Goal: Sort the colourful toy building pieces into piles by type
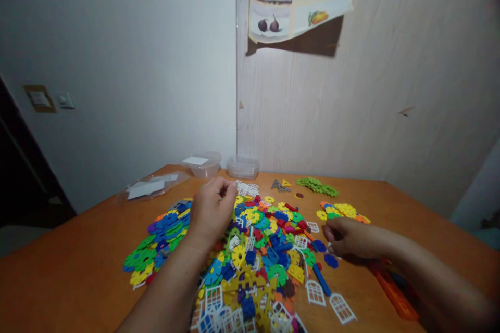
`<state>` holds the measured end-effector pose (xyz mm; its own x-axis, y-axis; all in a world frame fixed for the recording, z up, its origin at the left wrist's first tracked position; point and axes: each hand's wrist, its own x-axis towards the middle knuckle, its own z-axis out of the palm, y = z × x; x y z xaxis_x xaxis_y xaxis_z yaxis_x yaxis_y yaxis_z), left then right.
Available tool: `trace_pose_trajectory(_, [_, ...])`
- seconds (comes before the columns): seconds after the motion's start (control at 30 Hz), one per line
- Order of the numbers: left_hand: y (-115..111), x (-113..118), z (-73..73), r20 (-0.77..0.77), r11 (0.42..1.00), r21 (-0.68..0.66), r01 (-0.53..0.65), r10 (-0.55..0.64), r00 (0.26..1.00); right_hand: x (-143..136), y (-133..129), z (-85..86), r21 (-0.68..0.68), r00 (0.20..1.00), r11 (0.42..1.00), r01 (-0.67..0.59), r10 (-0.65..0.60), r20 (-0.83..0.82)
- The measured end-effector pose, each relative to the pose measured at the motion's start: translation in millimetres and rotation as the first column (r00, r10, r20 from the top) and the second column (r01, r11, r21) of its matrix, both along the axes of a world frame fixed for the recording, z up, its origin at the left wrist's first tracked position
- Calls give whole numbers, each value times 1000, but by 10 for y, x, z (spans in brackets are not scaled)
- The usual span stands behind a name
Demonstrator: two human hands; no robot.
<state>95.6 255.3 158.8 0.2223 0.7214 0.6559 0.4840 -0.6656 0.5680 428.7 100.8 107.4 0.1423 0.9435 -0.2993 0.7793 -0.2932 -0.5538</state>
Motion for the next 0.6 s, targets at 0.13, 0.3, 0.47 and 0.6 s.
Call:
trace_pose_trajectory(0.13, [-128, 47, 43, 31, 999, 30, 32, -33, 999, 12, 0, -21, 18, 1000, 1000, -10, 11, -12])
trace_pose_trajectory(0.3, [-272, -10, 172, 241, 989, 142, -29, -6, 970, 59, -62, -51, 101, 999, 995, -23, 27, -39])
trace_pose_trajectory(0.47, [-268, -68, 280, 569, 987, 155, -37, -59, 820, 132, -58, -149, 131, 996, 987, -89, 89, 7])
trace_pose_trajectory(0.6, [-132, -70, 387, 815, 996, 43, 74, -77, 575, 154, -43, -232, 140, 999, 989, -47, 43, 30])
